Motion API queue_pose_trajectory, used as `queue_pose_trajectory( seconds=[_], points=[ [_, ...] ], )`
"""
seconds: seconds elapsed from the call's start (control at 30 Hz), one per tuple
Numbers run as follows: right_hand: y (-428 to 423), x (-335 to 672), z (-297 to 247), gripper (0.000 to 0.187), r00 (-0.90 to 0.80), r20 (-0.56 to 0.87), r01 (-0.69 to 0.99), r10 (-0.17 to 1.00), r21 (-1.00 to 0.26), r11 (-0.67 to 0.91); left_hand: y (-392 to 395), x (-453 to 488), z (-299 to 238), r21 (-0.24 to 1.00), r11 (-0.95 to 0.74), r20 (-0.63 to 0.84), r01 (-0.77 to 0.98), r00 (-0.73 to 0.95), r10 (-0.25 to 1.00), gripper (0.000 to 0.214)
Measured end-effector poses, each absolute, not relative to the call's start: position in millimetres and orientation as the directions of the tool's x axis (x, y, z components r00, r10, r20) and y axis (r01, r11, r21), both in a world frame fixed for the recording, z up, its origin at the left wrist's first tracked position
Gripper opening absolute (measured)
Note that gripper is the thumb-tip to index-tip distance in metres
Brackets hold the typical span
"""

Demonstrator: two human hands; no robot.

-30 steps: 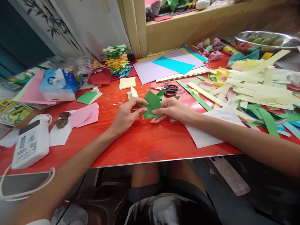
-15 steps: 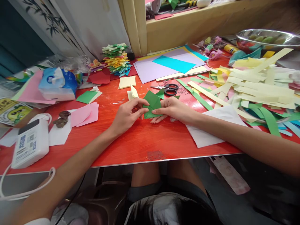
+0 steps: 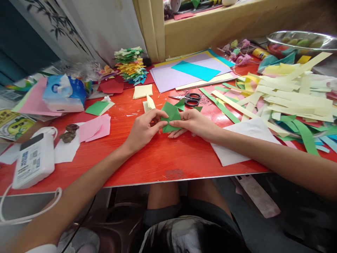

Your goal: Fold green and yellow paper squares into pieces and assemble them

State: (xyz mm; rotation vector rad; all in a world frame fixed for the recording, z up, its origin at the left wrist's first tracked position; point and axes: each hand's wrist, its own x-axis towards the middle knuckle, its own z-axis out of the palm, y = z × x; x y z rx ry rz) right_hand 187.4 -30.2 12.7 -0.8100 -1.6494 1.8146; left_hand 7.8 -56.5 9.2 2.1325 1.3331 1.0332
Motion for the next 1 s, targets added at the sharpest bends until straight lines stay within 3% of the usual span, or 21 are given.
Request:
queue_pose_trajectory(
  seconds=[0.27,0.57,0.7,1.0],
  points=[
    [-30.5,186.9,10.9,0.012,-0.626,-0.047,-0.003,0.779,-0.998,-0.063,-57.3,9.5,9.6,0.709,-0.443,0.369,0.548,0.246,0.896,0.014],
    [-32.3,187.7,13.3,0.01,-0.605,-0.034,-0.009,0.795,-0.999,-0.05,-50.5,6.0,13.8,0.915,-0.304,0.277,0.265,0.132,0.952,0.02],
    [-31.2,188.0,12.2,0.011,-0.608,-0.038,0.006,0.793,-0.999,-0.043,-50.3,5.6,13.1,0.932,-0.242,0.202,0.27,0.165,0.965,0.019],
    [-30.2,188.0,10.7,0.01,-0.619,-0.031,-0.009,0.785,-0.999,-0.047,-52.9,7.3,12.7,0.926,-0.229,0.204,0.299,0.115,0.972,0.022]
  ],
)
